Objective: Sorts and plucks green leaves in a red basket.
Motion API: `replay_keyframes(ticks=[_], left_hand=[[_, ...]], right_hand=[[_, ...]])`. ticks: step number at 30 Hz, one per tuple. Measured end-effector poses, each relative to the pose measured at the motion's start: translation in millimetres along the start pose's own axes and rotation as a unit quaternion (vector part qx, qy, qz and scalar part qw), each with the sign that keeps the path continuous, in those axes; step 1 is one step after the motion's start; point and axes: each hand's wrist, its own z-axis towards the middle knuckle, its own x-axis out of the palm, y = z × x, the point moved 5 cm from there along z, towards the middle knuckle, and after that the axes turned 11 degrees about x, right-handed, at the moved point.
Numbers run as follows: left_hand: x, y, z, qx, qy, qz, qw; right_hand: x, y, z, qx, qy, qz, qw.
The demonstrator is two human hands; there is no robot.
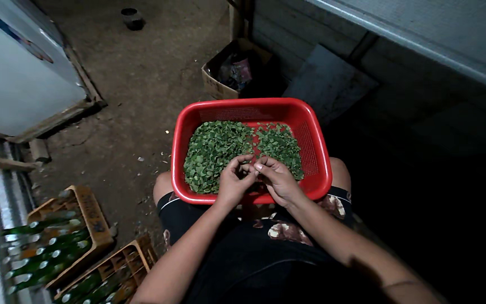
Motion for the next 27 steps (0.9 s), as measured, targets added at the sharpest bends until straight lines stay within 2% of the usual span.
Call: replay_keyframes(ticks=[6, 17, 21, 27], left_hand=[[0.5, -1.9, -2.1, -0.025, 0.021, -0.001, 0.999], [-6.8, 1.3, -3.9, 0.002, 0.006, 0.022, 1.0], [-8.7, 1.4, -4.1, 0.012, -0.006, 0.025, 1.0], [-9.0, -0.6, -4.9, 0.058, -0.001, 0.057, 0.997]], right_hand=[[-0.6, 1.1, 0.2, 0.026, -0.013, 0.027, 0.999], [-1.7, 4.2, -3.9, 0.021, -0.016, 0.029, 0.999], [-2.9, 1.5, -4.5, 0.002, 0.011, 0.0, 1.0], [-4.6, 0.7, -4.9, -0.039, -0.014, -0.059, 0.997]])
